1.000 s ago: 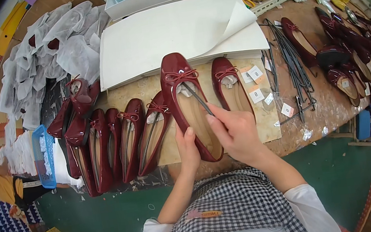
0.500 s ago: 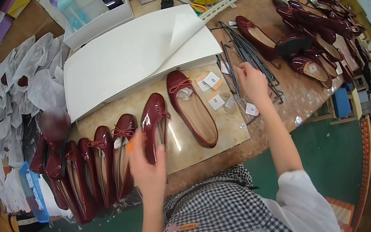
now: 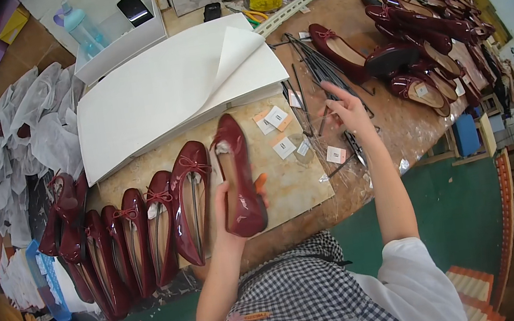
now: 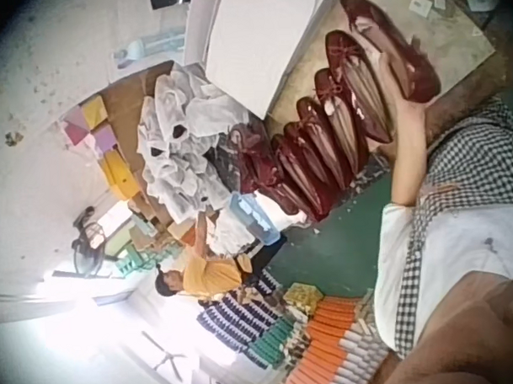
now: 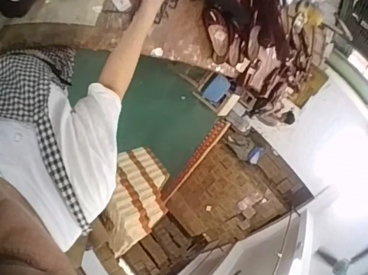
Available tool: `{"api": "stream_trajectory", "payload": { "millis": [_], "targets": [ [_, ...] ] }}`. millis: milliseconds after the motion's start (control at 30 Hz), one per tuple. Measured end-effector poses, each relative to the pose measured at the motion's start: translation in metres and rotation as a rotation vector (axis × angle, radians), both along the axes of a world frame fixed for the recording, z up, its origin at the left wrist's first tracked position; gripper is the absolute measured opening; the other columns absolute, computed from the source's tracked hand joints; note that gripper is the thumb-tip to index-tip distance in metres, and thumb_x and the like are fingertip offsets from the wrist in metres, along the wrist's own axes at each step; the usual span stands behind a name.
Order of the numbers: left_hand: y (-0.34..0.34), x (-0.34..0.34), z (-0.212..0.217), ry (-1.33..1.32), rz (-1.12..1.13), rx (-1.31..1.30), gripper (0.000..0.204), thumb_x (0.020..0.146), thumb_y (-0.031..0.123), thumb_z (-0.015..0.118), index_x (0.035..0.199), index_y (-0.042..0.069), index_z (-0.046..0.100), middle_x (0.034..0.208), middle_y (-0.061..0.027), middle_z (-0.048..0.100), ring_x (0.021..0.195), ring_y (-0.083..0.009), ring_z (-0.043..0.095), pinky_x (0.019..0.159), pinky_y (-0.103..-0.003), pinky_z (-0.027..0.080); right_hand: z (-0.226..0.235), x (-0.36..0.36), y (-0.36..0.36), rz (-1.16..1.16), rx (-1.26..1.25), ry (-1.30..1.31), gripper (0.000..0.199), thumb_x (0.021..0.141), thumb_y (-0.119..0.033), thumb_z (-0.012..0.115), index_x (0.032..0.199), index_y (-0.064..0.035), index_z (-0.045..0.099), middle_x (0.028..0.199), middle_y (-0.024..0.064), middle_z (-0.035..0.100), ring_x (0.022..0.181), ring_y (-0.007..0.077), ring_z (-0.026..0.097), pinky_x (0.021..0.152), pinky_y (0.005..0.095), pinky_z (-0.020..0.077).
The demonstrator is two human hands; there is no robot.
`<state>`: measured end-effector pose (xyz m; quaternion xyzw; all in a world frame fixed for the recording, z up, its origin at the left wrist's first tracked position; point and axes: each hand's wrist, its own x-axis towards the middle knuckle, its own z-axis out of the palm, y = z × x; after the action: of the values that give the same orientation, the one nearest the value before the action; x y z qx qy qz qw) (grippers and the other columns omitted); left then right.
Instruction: The person handles maroon patent leather shoes on a workbench, inserting white paper into the toe area and placing small tags inside. They use a metal tool to adjust the shoe shape and wipe the soles with a cloth. The shoes are arranged in a row and handled one by one.
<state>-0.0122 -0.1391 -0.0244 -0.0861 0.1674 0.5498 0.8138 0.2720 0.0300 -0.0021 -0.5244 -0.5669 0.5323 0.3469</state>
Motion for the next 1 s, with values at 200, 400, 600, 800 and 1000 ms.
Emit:
{"api": "stream_trajectory", "payload": {
  "millis": [200,400,600,800,1000],
  "targets": [
    [-0.023,-0.013,0.016,0.404,0.031,0.054,0.055,0.092,0.041,0.045,0.128,0.000,0.048,0.113,-0.0218,0.060,0.087,-0.0274,0.064,0.069,-0.041,0.057,0.037,-0.010,-0.028,0.033,0.112,0.031,0.033,0.092,-0.013,0.057,0.123,-0.0021,0.059,0.096,0.0021,0.069,0.079,0.0057,0.059,0.067,0.0213,0.0451],
    [-0.028,-0.014,0.021,0.694,0.084,0.139,0.060,0.088,0.028,0.048,0.140,-0.001,0.037,0.126,-0.0196,0.055,0.114,-0.0289,0.057,0.092,-0.040,0.051,0.043,-0.015,-0.039,-0.268,0.325,-0.327,0.018,0.089,-0.012,0.064,0.099,0.0012,0.070,0.091,0.0024,0.063,0.077,0.0096,0.056,0.070,0.0224,0.0438],
    [-0.019,0.013,0.020,1.398,-0.086,0.344,0.068,0.076,0.011,0.059,0.140,0.002,0.040,0.129,-0.0150,0.052,0.109,-0.0220,0.057,0.092,-0.031,0.046,0.050,-0.029,-0.050,-0.359,0.707,-0.341,0.018,0.085,-0.013,0.067,0.099,-0.0005,0.071,0.088,0.0090,0.060,0.087,0.0187,0.056,0.076,0.0282,0.0453],
    [-0.004,0.040,0.048,2.192,-0.015,0.784,0.068,0.072,0.014,0.066,0.137,0.011,0.048,0.137,-0.0222,0.039,0.105,-0.0323,0.055,0.087,-0.037,0.048,-0.004,-0.006,-0.042,-0.305,0.590,-0.465,0.014,0.088,-0.007,0.063,0.099,0.0006,0.068,0.073,0.0064,0.061,0.071,0.0122,0.057,0.067,0.0243,0.0450],
    [0.002,0.008,0.028,1.012,-0.028,0.165,0.054,0.087,0.021,0.054,0.135,0.001,0.043,0.126,-0.0109,0.055,0.110,-0.0199,0.057,0.093,-0.032,0.046,0.062,-0.053,-0.086,-0.241,0.348,-0.200,0.029,0.089,-0.007,0.061,0.118,-0.0036,0.062,0.058,0.0023,0.052,0.055,0.0033,0.047,0.051,0.0230,0.0377]
  ]
}}
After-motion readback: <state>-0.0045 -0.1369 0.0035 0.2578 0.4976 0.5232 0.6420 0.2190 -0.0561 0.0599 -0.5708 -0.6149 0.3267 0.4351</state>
